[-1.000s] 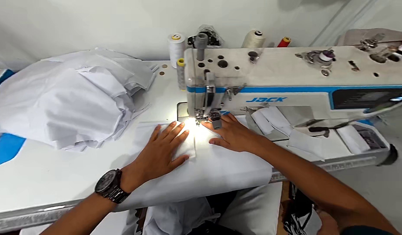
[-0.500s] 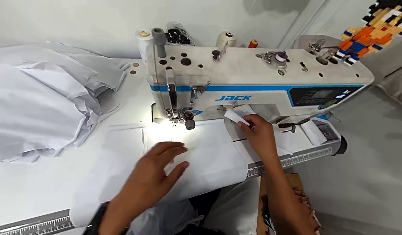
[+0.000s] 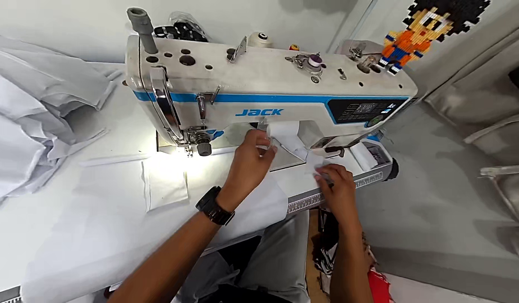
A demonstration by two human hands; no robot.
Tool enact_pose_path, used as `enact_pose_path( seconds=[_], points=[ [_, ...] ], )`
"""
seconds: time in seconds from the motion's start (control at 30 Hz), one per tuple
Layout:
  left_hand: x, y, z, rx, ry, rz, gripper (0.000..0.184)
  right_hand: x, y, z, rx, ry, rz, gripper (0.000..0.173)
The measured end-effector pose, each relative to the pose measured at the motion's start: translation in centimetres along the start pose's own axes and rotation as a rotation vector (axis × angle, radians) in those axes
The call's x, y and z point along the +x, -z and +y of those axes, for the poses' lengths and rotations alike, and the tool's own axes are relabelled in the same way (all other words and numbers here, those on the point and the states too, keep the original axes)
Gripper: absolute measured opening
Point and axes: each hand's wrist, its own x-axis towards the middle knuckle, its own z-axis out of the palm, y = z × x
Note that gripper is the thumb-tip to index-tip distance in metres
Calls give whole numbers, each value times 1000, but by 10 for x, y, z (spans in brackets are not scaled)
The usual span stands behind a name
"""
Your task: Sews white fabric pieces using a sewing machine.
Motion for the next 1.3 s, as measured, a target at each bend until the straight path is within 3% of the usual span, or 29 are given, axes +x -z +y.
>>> enact_pose_path(
  seconds=[0.07, 0.13, 0.23, 0.27, 0.33, 0.4, 0.47, 0.53, 0.57, 0.63, 0.67, 0.73, 0.8, 0.83, 0.93, 1.1, 1.17, 1.3],
  points=[
    [-5, -1, 0, 140, -31, -50, 45, 3, 3, 4, 3, 19, 21, 18],
    [-28, -3, -10, 132, -13, -143, 33, -5, 5, -18, 127, 31, 44, 15],
    [-73, -7, -21, -423, 224, -303, 44, -29, -4, -82, 382, 213, 70, 13],
    [-85, -8, -23, -633, 285, -242, 40, -36, -7, -102, 418, 330, 43, 11],
    [-102, -1, -27, -776, 364, -12, 22, -44, -11, -128, 486, 454, 56, 9],
    [-115, 16, -33, -728, 323, 117, 12, -47, -10, -136, 741, 296, 91, 17],
    [-126, 36, -36, -677, 229, 87, 12, -43, -4, -140, 1116, 42, -109, 40],
    [-137, 52, -39, -630, 121, -42, 13, -39, -1, -147, 1433, -129, -545, 70],
    [-141, 58, -40, -574, 60, -103, 16, -38, -1, -152, 1543, -176, -774, 76],
    [-146, 70, -39, -408, -55, -140, 21, -34, -5, -162, 1655, -231, -1076, 59],
    [-149, 75, -39, -312, -86, -97, 19, -33, -6, -166, 1668, -272, -1124, 43],
    [-156, 84, -40, -175, -81, 44, 16, -26, -7, -170, 1617, -338, -1019, 20],
    [-163, 88, -46, -127, -70, 95, 37, -16, -13, -171, 1549, -315, -852, 13],
    [-165, 86, -50, -122, -82, 87, 40, -8, -16, -172, 1527, -295, -816, 12],
    [-166, 76, -63, -122, -129, 37, 20, 23, -21, -179, 1415, -186, -919, 15],
    [-160, 74, -71, -131, -145, -3, 39, 69, -36, -192, 1133, 128, -889, 16],
    [-150, 72, -75, 12, -169, 127, 38, 88, -48, -193, 982, 247, -820, 15],
    [-121, 69, -85, 557, -330, 425, 18, 117, -85, -200, 709, 469, -549, 19]
  ],
)
